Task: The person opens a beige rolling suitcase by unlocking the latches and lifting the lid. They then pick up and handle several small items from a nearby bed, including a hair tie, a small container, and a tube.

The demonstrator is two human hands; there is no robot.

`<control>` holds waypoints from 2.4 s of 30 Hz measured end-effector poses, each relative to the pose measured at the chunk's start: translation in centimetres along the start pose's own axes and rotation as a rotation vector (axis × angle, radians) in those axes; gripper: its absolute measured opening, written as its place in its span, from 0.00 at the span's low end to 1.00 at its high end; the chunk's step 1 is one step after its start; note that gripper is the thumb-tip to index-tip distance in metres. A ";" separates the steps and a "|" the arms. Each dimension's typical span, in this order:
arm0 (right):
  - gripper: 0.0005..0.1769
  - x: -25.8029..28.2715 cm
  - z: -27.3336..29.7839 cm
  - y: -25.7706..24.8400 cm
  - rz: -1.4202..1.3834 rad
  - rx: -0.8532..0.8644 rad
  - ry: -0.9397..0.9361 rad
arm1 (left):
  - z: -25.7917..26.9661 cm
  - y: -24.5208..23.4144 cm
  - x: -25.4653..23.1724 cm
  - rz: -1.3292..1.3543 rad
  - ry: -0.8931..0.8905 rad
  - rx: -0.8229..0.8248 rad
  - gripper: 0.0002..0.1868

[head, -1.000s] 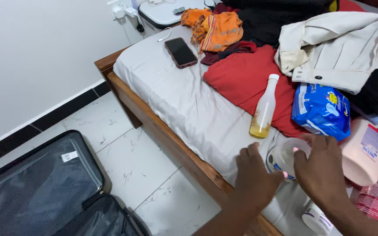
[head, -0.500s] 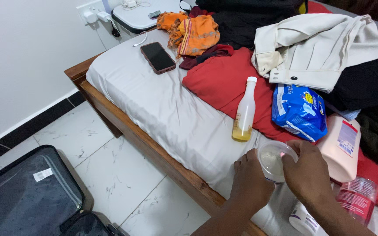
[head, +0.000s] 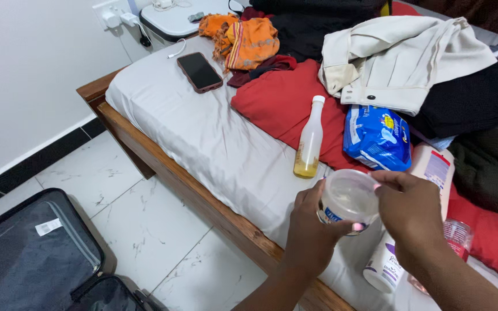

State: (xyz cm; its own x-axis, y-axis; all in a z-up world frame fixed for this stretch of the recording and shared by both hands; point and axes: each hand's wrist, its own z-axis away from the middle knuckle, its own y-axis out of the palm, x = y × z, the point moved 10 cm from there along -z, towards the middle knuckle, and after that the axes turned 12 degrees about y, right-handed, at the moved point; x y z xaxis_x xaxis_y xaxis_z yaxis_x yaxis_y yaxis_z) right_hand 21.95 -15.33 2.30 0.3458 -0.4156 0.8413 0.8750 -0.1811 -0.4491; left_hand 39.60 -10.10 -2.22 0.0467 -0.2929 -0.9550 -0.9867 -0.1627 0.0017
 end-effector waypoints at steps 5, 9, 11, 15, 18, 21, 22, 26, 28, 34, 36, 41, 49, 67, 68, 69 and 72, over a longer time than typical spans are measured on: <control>0.13 0.7 1.6 -2.1 -0.253 0.019 0.123 | -0.4 0.4 -3.2 0.026 -0.044 -0.033 0.51; 0.13 1.6 3.8 -4.0 -0.455 0.063 0.103 | 0.1 2.3 -6.3 0.291 -0.049 -0.026 0.41; 0.14 2.0 4.4 -5.0 -0.555 0.085 0.066 | 0.4 3.7 -6.7 0.305 -0.119 -0.027 0.38; 0.17 2.2 5.5 -7.8 -0.593 0.148 0.022 | 1.4 6.6 -7.3 0.386 -0.203 -0.112 0.35; 0.21 2.5 6.5 -10.1 -0.581 0.208 -0.059 | 1.7 9.4 -8.4 0.458 -0.196 -0.099 0.34; 0.25 1.5 7.5 -12.6 -0.558 0.225 -0.110 | 2.4 12.4 -9.7 0.528 -0.189 -0.074 0.34; 0.26 1.2 7.7 -13.6 -0.532 0.206 -0.131 | 2.8 13.5 -9.7 0.495 -0.233 -0.049 0.33; 0.29 -1.4 7.5 -17.7 -0.534 0.182 -0.069 | 3.9 18.1 -10.7 0.578 -0.259 0.001 0.34; 0.28 -2.5 7.6 -19.9 -0.580 0.181 -0.074 | 5.0 20.6 -10.1 0.537 -0.347 0.026 0.35; 0.26 -6.4 8.4 -27.3 -0.675 0.224 -0.145 | 8.2 29.4 -10.9 0.557 -0.391 0.189 0.37; 0.26 -8.5 8.1 -30.1 -0.735 0.196 -0.119 | 9.8 32.6 -10.9 0.585 -0.464 0.254 0.35; 0.27 -14.2 7.7 -37.7 -0.739 0.083 -0.097 | 14.1 40.4 -10.7 0.574 -0.565 0.396 0.34; 0.37 -23.7 8.3 -49.7 -0.594 -0.256 0.013 | 20.7 52.0 -11.3 0.610 -0.523 0.444 0.31; 0.56 -39.2 8.7 -69.6 -0.410 -0.576 0.151 | 32.0 71.6 -13.5 0.284 -0.400 0.627 0.21; 0.56 -40.0 8.3 -70.0 -0.392 -0.584 0.150 | 32.7 72.4 -13.2 0.258 -0.425 0.667 0.21; 0.57 -40.8 8.0 -70.5 -0.371 -0.600 0.158 | 32.7 73.1 -13.3 0.230 -0.378 0.668 0.22; 0.57 -42.9 6.9 -71.5 -0.349 -0.617 0.175 | 32.8 75.5 -12.8 0.152 -0.253 0.673 0.24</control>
State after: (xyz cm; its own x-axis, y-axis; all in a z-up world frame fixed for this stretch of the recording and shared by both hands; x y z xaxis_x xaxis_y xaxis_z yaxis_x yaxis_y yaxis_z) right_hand -53.12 21.58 0.38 -0.0227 -0.3690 0.9291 0.5561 -0.7770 -0.2950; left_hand -40.56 12.24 0.45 -0.0559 -0.0266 -0.9981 -0.8655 0.4997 0.0352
